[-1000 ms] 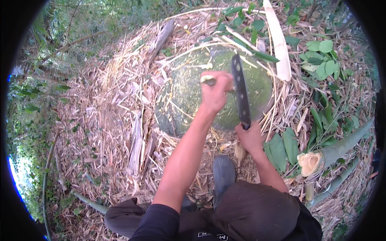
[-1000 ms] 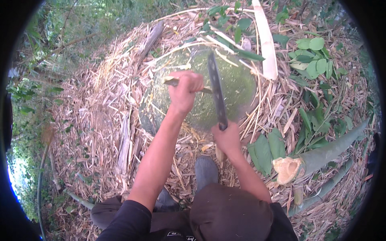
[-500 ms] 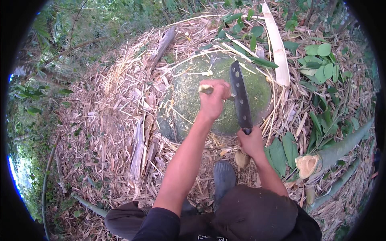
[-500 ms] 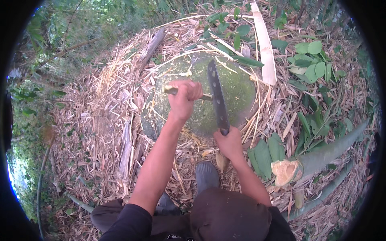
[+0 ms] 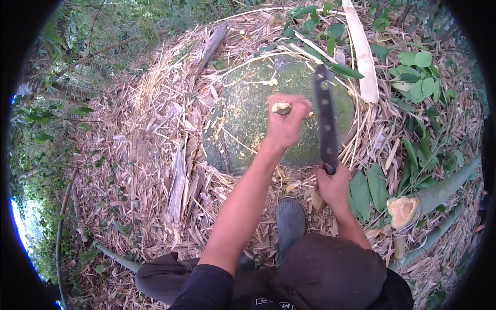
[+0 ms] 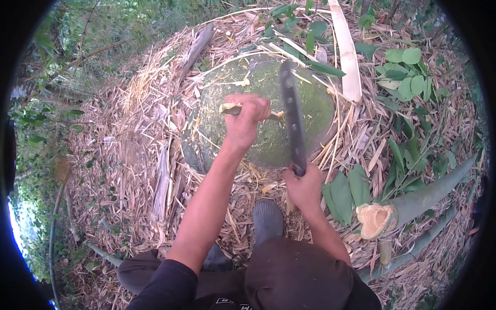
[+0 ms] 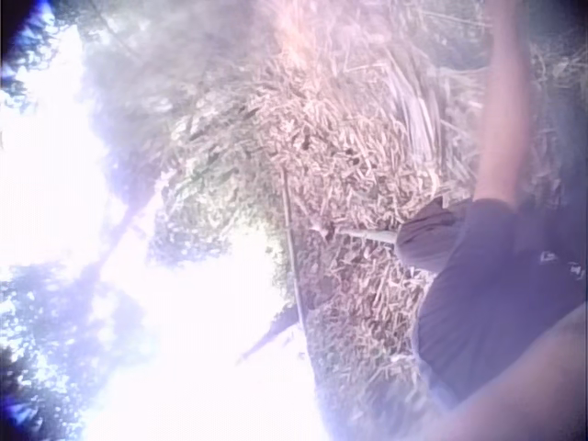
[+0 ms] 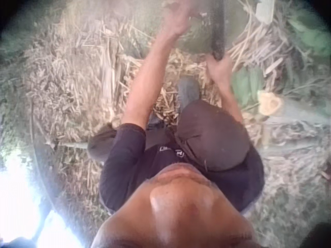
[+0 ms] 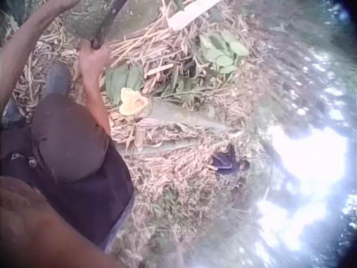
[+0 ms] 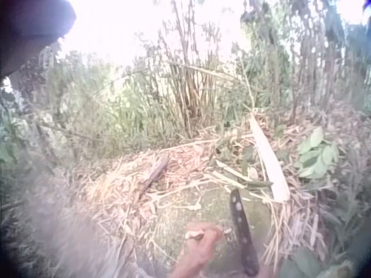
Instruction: The person sits on the ground in a bamboo grove and uses a large knife to split a long bamboo stalk. They hold the stalk steady with one hand and use the knife to drive a split down the length of the bamboo, separating it into thinner strips.
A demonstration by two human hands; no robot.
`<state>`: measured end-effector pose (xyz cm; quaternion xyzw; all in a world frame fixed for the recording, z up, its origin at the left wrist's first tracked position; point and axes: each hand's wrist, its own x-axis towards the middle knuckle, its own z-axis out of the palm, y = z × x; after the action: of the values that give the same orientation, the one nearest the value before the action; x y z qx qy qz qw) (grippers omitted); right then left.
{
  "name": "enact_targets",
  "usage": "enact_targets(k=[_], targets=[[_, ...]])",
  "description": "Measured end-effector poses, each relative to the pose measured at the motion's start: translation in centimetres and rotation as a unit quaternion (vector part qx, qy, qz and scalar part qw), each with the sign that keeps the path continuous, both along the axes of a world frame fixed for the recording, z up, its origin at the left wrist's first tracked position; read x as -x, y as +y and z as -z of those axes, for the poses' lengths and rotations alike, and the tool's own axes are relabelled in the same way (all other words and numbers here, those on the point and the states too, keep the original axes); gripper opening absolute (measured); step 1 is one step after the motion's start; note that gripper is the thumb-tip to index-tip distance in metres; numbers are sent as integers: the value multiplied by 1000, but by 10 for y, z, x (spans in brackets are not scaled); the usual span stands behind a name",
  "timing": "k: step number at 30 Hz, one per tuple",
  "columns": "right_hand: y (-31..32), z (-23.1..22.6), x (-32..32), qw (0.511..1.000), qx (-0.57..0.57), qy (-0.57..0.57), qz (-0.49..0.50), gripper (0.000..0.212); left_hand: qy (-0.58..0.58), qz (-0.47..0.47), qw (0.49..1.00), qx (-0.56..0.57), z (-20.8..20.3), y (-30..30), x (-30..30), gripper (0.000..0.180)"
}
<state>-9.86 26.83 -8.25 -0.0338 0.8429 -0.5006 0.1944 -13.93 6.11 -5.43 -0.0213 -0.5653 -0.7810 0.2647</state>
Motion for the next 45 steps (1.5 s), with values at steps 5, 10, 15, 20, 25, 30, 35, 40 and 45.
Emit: enact_targets(k=[5,10,15,20,25,30,35,40,45], targets=[[-5,12,-12,999,-5,37,14,13,-20,-13,999,-27,-4,6,1,41],[-1,12,-11,998,-60,3,-20,15,43,39,993,-101,1,-4,-1,36],[1,5,-15,999,-28,19,-3,15,22,6,999,-48,-5,4,0,41],[6,9,-14,996,-85,-16,-29,17,18,7,998,-68,-2,3,-3,41],[6,16,-23,998,-63,24,-15,19,49,56,988,-132,7,-8,-2,39],[14,9,-23,996,-86,-10,-28,19,40,48,992,-109,6,-9,-9,40],[15,28,-21,997,-76,-12,-11,18,31,8,995,-96,0,-15,-4,41],[22,42,-19,998,-48,-45,0,19,-70,-115,990,32,0,-6,-4,45],[28,62,-16,994,-2,-106,26,17,-18,-219,966,-133,2,13,6,47]])
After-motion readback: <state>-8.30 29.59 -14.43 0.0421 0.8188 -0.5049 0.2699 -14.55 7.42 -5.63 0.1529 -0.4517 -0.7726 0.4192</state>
